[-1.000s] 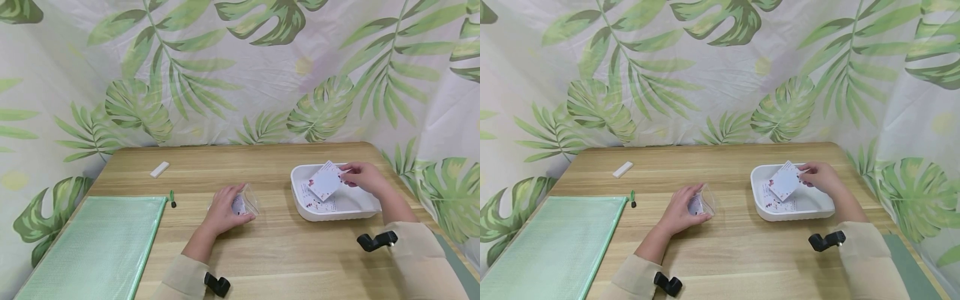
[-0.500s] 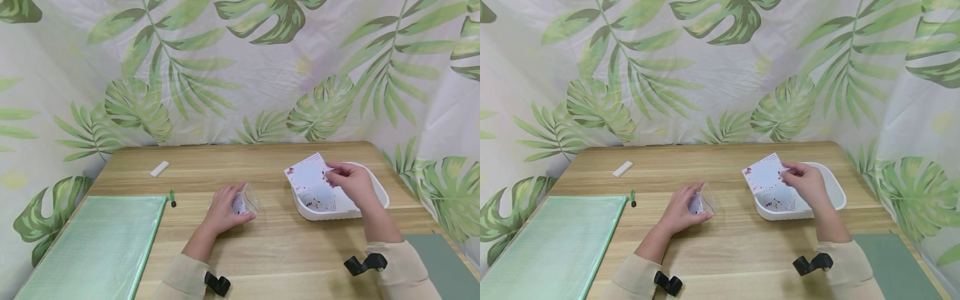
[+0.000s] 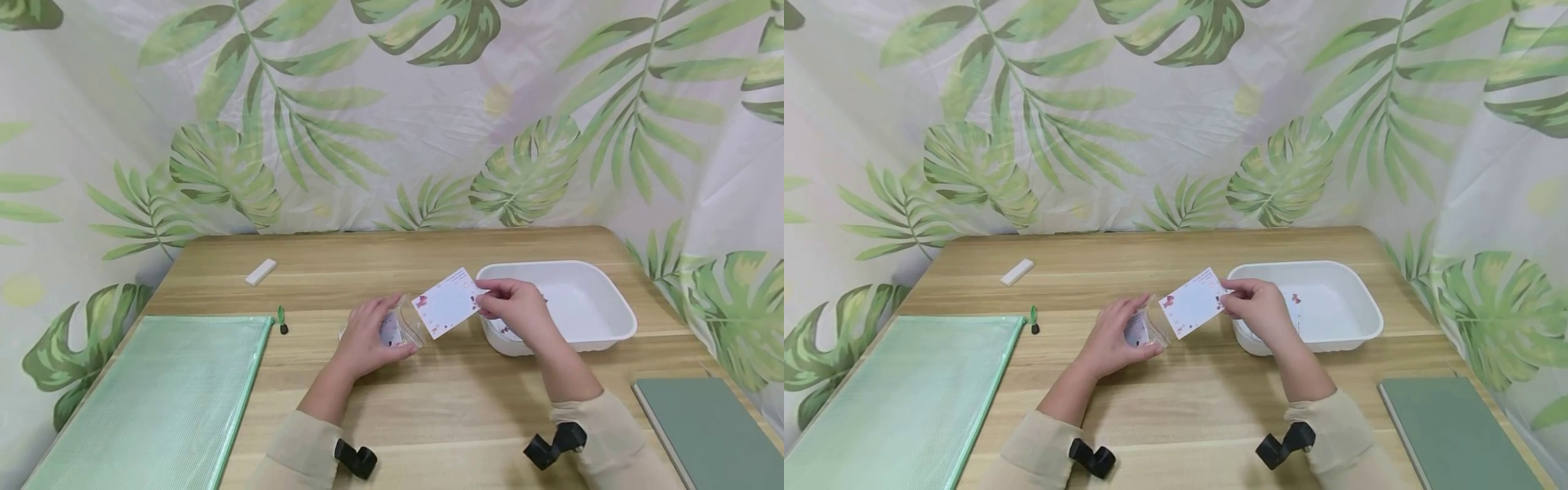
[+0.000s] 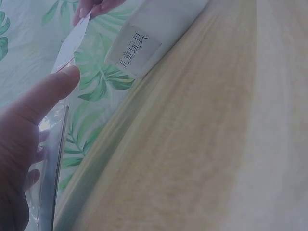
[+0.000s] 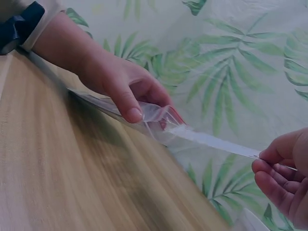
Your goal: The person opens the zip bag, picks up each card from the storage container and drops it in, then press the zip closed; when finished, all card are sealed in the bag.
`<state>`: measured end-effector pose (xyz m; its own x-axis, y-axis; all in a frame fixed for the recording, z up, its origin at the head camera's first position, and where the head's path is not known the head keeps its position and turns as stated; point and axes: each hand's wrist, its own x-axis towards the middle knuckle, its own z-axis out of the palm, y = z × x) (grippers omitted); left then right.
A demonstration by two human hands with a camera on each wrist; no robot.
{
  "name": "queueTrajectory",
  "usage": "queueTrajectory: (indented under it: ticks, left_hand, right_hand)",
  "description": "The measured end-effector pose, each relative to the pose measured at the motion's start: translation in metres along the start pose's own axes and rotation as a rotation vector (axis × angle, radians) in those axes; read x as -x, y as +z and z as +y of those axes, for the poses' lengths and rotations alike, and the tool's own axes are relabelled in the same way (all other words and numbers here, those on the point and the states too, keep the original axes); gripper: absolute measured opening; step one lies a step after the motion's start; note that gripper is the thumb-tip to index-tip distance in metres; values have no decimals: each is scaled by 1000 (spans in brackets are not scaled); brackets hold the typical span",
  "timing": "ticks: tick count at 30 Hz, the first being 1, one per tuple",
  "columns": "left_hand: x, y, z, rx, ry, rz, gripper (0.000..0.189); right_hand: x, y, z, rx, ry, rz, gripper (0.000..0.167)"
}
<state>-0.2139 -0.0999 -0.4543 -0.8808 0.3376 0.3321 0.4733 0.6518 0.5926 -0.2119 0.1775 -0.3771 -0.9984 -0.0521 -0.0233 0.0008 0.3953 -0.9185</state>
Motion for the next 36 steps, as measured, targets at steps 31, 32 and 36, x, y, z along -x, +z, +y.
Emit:
queueTrajectory:
  ticks: [31, 32, 36]
  left_hand:
    - [0, -2, 2, -29, -3, 1, 91]
    - [0, -2, 2, -30, -2, 2, 91]
    - [0, -2, 1, -34, 4, 9, 90]
  right_hand:
    - [9, 64, -9, 23, -2, 72, 30]
    - [9, 65, -9, 4, 2, 75, 29]
    - [9, 67, -8, -89, 21, 100, 27]
